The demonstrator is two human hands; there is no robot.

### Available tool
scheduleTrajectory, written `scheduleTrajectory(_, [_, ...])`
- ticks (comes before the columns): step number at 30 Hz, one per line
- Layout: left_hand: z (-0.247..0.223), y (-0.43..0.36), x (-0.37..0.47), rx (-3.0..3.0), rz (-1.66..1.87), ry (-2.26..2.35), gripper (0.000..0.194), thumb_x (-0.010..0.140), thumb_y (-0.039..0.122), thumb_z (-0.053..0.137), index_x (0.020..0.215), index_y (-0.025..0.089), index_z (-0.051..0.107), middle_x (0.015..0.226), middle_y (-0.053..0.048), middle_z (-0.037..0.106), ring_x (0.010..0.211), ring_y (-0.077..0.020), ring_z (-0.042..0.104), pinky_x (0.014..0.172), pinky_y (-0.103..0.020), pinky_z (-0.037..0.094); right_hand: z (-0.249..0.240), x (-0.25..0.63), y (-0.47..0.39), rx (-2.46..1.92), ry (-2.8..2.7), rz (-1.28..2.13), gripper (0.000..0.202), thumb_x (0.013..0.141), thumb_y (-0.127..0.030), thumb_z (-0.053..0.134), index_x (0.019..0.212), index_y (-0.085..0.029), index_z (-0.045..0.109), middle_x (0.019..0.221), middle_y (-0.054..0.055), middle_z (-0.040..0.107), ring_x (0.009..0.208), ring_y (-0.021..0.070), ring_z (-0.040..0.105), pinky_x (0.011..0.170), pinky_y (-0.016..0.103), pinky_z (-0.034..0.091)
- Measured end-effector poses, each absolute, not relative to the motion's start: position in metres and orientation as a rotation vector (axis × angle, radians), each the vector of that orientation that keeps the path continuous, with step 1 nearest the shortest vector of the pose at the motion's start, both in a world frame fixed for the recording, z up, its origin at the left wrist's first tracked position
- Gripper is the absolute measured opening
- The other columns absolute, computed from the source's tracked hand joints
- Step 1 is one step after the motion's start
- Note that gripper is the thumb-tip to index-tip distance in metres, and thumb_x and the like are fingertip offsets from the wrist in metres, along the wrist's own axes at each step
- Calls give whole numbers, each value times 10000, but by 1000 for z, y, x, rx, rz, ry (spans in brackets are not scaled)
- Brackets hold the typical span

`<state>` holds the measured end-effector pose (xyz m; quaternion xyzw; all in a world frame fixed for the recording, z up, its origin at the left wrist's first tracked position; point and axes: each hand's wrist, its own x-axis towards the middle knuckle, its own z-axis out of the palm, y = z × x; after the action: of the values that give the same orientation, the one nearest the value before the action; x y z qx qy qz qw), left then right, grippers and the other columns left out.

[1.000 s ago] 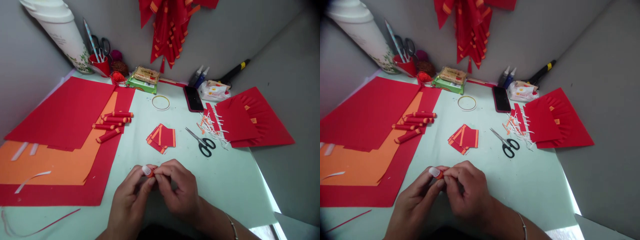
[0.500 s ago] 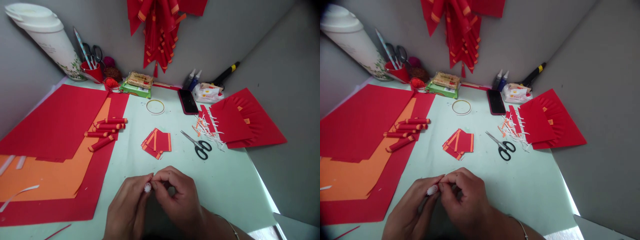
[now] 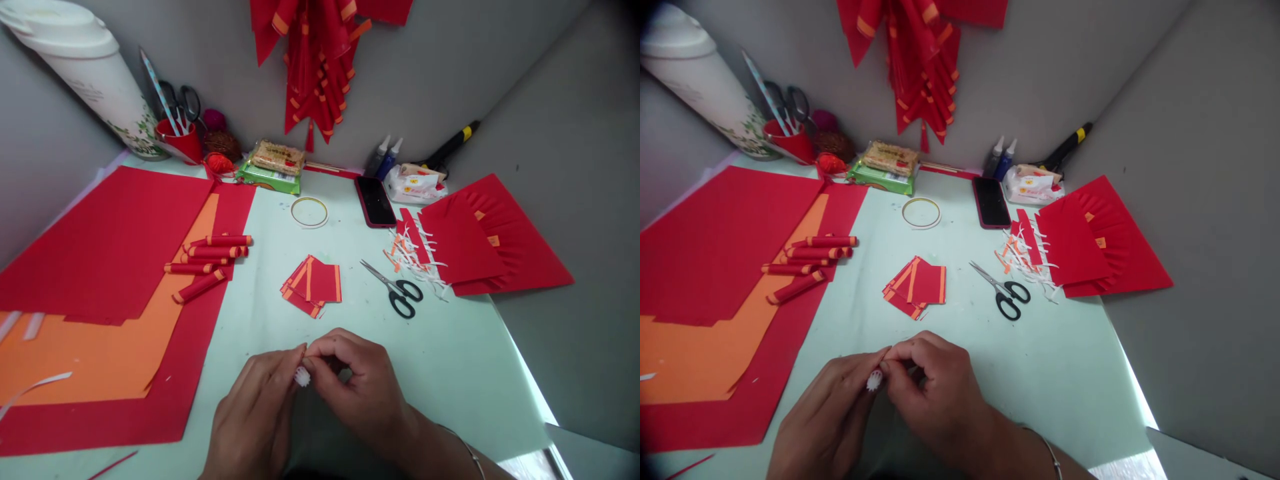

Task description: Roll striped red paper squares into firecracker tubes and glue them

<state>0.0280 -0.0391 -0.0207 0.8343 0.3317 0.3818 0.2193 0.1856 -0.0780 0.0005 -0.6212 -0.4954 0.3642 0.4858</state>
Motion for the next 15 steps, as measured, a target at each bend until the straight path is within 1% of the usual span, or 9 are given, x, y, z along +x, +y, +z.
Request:
scheduleTrajectory(3, [-21, -40, 27, 2301, 1044, 915, 427, 867, -4, 582, 1206, 242, 669, 982, -56, 757, 866, -182, 707, 791, -241, 570, 0, 186, -77, -1503, -1191, 882, 155, 814, -103, 658, 824, -224, 753, 750, -12, 706, 645, 113, 647, 603, 197, 527])
scheduleTrajectory(6, [-22, -40, 26, 2277, 1047, 922, 449, 869, -5, 582, 1227, 254, 662, 1005, -58, 758, 888, -194, 710, 797, -260, 573, 2, 189, -76, -1489, -1198, 944, 128, 845, -138, 667, 845, -225, 762, 752, -12, 711, 642, 110, 641, 609, 199, 520])
scheduleTrajectory(9, [-22, -41, 27, 2277, 1033, 932, 457, 871, 4, 592, 1250, 251, 659, 1001, -58, 760, 881, -190, 714, 797, -252, 570, 3, 192, -75, -1508, -1219, 982, 116, 865, -163, 673, 852, -227, 769, 740, -14, 706, 636, 110, 632, 617, 206, 516])
scheduleTrajectory(15, [-21, -40, 28, 2321, 1031, 920, 435, 877, -3, 593, 1239, 232, 647, 966, -57, 745, 868, -176, 699, 806, -240, 555, 2, 190, -76, -1539, -1241, 945, 128, 843, -132, 665, 836, -213, 764, 736, -13, 694, 635, 106, 632, 600, 195, 514])
